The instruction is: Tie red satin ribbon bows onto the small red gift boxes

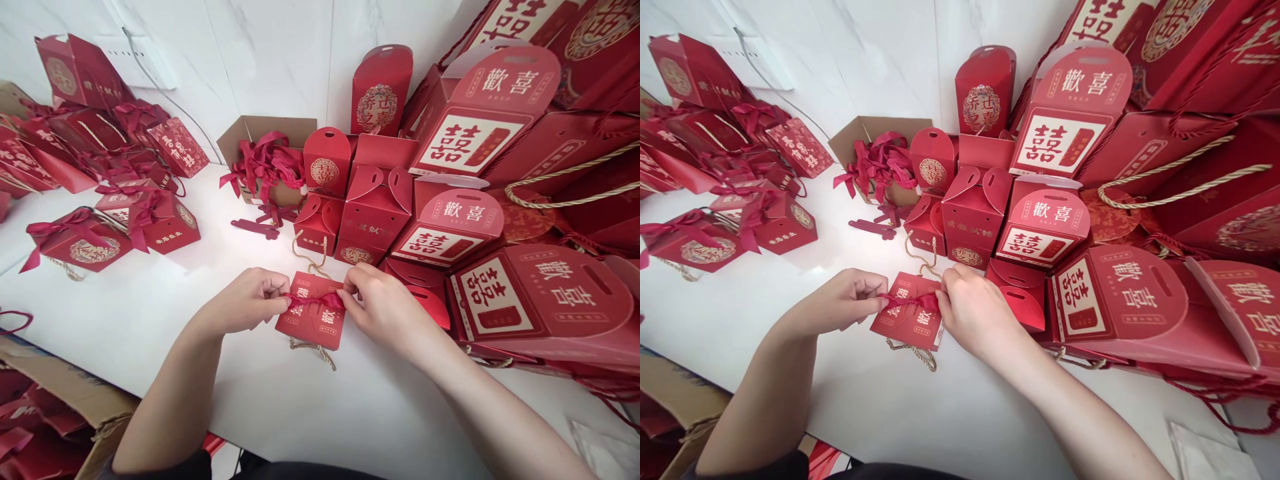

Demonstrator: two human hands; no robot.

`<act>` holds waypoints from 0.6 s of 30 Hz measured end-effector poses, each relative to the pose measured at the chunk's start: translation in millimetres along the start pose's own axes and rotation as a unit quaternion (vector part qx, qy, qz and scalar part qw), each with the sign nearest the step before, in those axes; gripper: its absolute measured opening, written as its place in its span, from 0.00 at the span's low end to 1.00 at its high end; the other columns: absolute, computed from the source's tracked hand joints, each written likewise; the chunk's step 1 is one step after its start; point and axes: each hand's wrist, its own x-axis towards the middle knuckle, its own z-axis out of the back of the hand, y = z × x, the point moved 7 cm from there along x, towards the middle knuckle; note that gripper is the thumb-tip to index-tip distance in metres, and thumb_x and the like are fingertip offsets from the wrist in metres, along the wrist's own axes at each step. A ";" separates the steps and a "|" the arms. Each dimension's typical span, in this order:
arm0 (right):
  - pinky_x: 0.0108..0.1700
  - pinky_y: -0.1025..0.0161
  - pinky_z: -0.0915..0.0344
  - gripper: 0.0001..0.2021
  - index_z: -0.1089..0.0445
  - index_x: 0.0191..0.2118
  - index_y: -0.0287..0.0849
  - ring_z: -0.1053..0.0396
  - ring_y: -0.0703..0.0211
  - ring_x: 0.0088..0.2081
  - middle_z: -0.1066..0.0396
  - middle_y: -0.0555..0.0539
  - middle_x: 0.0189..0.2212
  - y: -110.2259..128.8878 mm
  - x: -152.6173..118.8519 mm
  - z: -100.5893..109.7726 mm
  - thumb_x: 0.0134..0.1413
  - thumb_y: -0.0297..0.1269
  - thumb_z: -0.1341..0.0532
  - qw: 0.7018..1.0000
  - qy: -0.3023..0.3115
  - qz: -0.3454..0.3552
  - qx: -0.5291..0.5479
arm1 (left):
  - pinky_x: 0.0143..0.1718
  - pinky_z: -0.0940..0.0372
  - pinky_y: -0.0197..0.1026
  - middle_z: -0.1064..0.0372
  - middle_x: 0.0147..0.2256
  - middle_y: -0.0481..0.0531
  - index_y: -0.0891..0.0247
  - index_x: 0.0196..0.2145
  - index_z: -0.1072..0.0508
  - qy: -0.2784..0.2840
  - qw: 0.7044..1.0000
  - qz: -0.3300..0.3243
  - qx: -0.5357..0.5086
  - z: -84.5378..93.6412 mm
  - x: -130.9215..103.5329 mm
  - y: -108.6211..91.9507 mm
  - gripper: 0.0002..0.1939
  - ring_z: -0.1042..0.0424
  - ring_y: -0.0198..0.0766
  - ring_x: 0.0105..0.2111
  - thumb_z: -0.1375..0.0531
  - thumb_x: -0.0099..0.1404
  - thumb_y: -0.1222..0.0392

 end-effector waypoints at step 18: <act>0.44 0.57 0.36 0.05 0.30 0.41 0.44 0.32 0.53 0.42 0.31 0.45 0.40 4.1 -2.0 18.8 0.65 0.36 0.43 0.994 -0.010 0.073 0.080 | 0.36 0.36 0.35 0.29 0.34 0.50 0.59 0.37 0.21 -0.170 0.908 -0.312 0.221 -12.3 -2.4 -33.8 0.06 0.32 0.33 0.34 0.39 0.67 0.59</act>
